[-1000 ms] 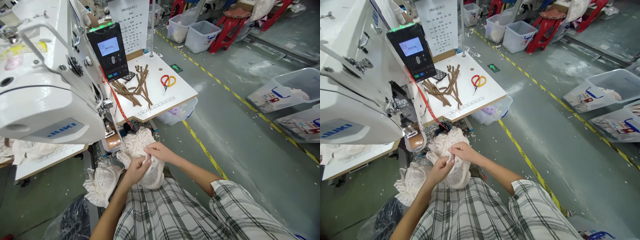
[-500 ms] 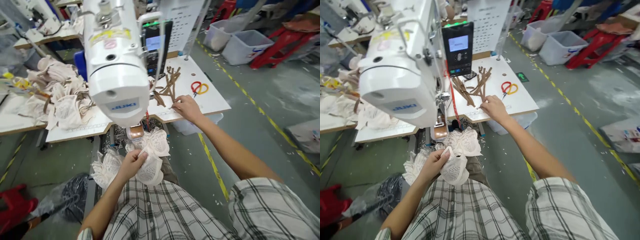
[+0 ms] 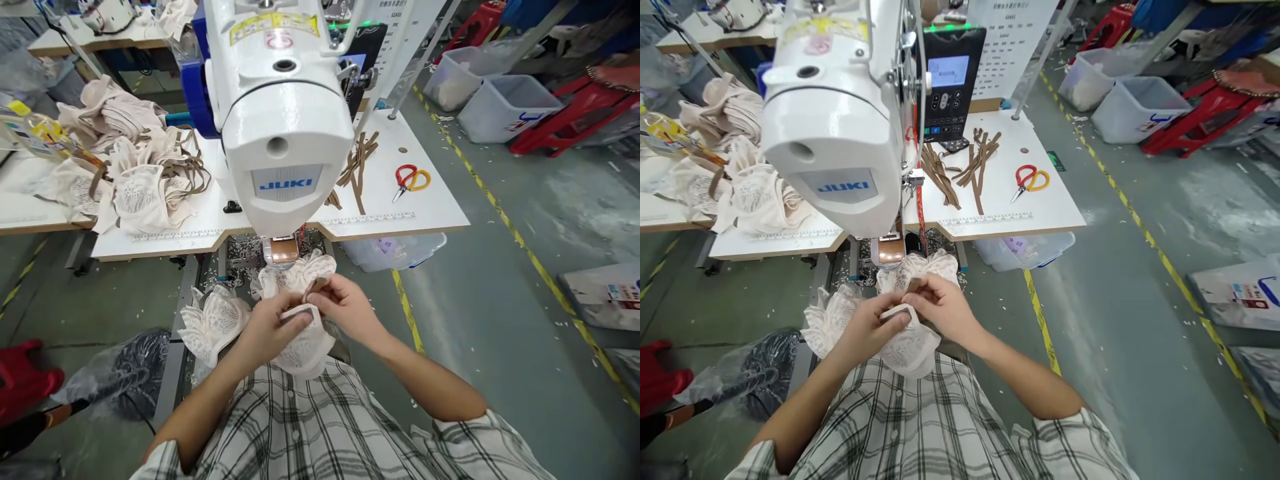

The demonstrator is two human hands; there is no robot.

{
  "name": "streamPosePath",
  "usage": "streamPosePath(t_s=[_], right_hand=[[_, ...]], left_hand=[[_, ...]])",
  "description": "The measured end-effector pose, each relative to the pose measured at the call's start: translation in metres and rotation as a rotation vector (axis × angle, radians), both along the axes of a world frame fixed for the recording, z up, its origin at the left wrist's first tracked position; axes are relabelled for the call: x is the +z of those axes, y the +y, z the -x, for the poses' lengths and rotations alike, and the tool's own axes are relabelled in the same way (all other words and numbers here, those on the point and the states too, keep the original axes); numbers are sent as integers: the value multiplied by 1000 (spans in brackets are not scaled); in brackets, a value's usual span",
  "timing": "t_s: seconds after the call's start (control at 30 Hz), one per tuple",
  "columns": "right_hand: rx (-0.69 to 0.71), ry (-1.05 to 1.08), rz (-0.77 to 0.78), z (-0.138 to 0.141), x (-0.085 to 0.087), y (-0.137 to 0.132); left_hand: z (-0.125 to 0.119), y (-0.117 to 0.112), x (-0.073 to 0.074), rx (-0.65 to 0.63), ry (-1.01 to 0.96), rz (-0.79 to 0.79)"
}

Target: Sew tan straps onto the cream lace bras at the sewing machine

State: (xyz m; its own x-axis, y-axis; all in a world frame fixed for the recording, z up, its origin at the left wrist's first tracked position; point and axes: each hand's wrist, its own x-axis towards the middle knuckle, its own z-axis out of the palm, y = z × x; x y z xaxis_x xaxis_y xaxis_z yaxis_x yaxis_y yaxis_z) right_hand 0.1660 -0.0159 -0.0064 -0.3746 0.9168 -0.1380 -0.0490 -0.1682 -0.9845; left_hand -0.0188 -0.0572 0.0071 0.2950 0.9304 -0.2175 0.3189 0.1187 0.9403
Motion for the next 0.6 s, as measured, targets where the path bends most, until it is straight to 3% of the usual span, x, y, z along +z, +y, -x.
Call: streamPosePath(t_s=[0.1, 0.23, 0.37, 0.47, 0.53, 0.6], right_hand=[[-234, 1, -8, -15, -1, 17], [-510, 253, 128, -52, -5, 51], [-572, 361, 198, -70, -25, 65], [-347, 297, 331, -54, -48, 43], [19, 162, 514, -35, -61, 14], [312, 140, 539, -15, -65, -17]], left_hand=[[10, -1, -5, -197, -24, 146], [30, -6, -5, -213, -43, 193], [35, -15, 4, -216, -78, 221], [27, -24, 12, -78, -44, 173], [19, -31, 17, 14, -8, 101], [12, -39, 20, 70, 44, 16]])
